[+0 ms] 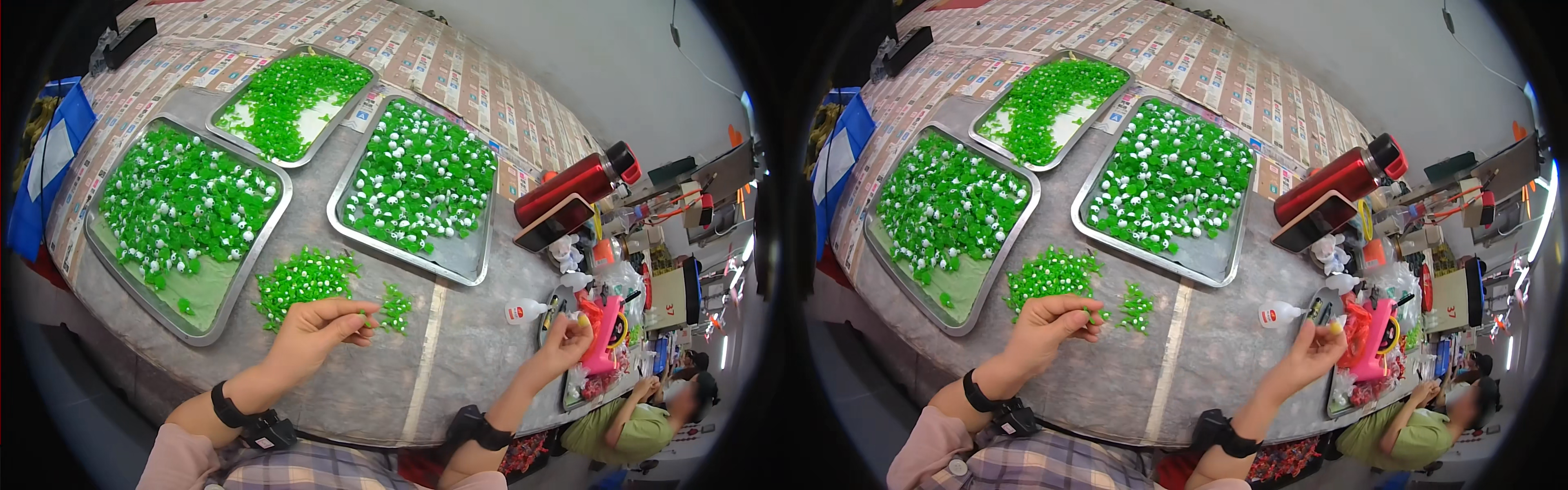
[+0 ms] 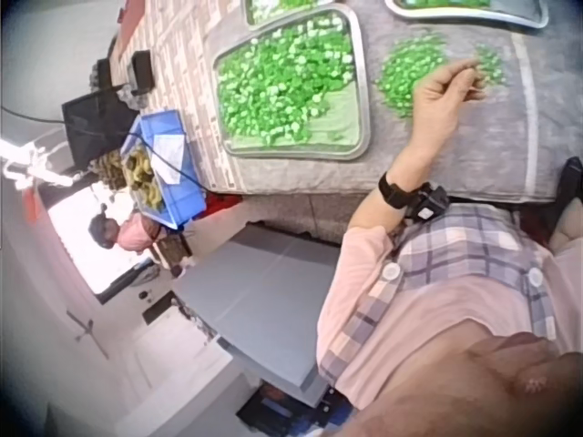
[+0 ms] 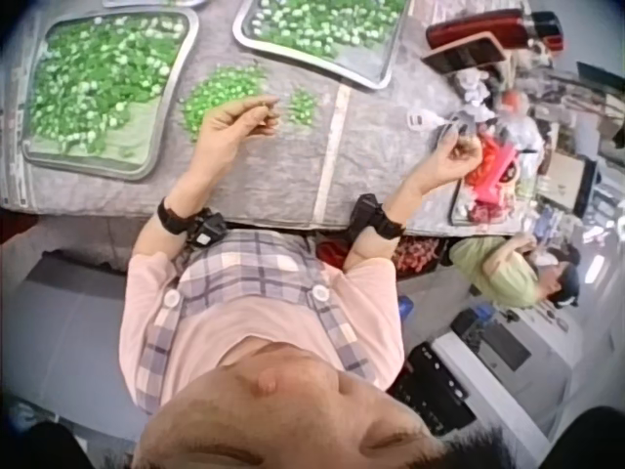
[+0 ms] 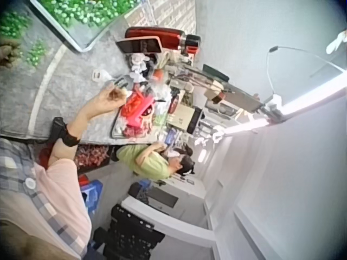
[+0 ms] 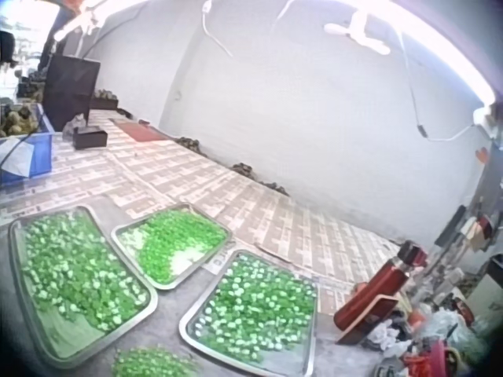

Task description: Assembling small green and white plastic parts, likely for toys or artificial plants, using a glue bottle.

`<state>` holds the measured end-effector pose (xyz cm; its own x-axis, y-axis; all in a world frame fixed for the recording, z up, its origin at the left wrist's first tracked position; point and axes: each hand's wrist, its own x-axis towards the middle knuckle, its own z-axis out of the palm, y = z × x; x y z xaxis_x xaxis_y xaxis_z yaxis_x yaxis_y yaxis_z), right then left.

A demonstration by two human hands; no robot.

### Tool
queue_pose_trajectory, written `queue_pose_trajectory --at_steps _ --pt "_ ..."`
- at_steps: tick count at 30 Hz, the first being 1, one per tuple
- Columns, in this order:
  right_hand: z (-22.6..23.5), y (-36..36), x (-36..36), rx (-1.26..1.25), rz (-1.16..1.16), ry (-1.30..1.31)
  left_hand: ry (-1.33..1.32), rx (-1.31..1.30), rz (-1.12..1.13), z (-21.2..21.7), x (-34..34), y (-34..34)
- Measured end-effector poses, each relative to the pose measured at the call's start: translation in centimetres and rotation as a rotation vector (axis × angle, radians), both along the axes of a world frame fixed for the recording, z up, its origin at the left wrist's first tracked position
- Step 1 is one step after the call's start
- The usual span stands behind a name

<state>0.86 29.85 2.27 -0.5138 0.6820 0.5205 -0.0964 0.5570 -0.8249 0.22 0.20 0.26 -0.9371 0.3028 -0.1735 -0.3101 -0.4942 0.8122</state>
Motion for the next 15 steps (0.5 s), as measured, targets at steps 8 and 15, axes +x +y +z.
queue_pose_trajectory --at_steps 8,15 --pt "-4.9 3.4 -0.9 -0.145 0.338 -0.33 0.007 0.013 -0.049 -0.2 -0.2 0.3" --pt "3.4 -6.7 0.0 -0.139 0.484 -0.048 -0.149 0.098 -0.055 -0.3 -0.1 -0.4"
